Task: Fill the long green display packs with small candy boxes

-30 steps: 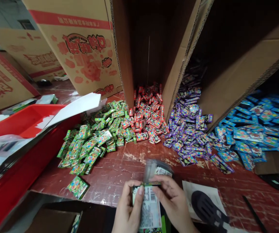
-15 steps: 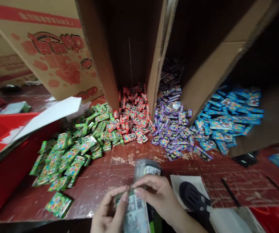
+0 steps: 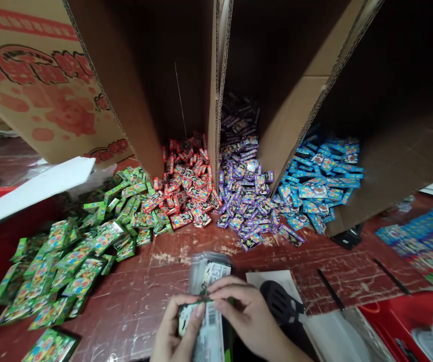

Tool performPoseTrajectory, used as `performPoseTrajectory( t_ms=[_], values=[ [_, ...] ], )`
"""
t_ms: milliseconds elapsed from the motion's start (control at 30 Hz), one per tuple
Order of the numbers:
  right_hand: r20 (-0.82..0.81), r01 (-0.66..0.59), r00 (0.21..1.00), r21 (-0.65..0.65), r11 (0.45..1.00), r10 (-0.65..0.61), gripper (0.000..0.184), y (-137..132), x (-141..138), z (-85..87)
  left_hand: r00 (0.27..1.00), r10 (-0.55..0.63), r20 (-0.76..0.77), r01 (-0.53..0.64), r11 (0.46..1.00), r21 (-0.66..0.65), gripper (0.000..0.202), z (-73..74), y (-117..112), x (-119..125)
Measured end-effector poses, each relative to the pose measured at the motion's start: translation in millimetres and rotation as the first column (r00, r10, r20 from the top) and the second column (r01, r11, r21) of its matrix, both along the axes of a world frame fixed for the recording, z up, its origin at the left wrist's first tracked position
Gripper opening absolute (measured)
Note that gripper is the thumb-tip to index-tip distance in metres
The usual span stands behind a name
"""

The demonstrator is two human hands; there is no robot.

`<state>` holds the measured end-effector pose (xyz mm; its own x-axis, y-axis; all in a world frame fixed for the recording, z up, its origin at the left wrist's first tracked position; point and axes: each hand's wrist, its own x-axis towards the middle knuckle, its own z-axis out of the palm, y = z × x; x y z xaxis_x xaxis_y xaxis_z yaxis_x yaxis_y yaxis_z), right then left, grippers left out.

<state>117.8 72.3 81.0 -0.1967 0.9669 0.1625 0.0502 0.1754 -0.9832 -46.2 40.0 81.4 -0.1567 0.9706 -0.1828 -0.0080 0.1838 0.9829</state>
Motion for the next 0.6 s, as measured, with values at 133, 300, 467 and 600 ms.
performPoseTrajectory(
  t_ms=[133, 300, 467, 600],
  values=[
    [0.331, 0.234, 0.917, 0.0, 0.972, -0.221, 0.017, 29, 75, -43.0, 0.914, -0.394, -0.093, 0.395, 0.918, -0.003, 0.018, -16.6, 27, 34],
    [0.475, 0.157, 0.873, -0.064, 0.986, -0.108, 0.003, 52, 121, -91.4, 0.736, -0.633, -0.24, 0.631, 0.77, -0.094, 0.008, -43.8, 44, 81],
    [0.483, 0.083, 0.875, -0.099, 0.992, -0.025, 0.011, 54, 112, -96.2, 0.704, -0.655, -0.275, 0.645, 0.751, -0.137, 0.007, -52.5, 43, 91],
    [0.458, -0.001, 0.888, -0.093, 0.996, 0.044, 0.012, 52, 118, -84.2, 0.7, -0.652, -0.291, 0.641, 0.753, -0.147, 0.004, -48.0, 43, 90]
  ],
)
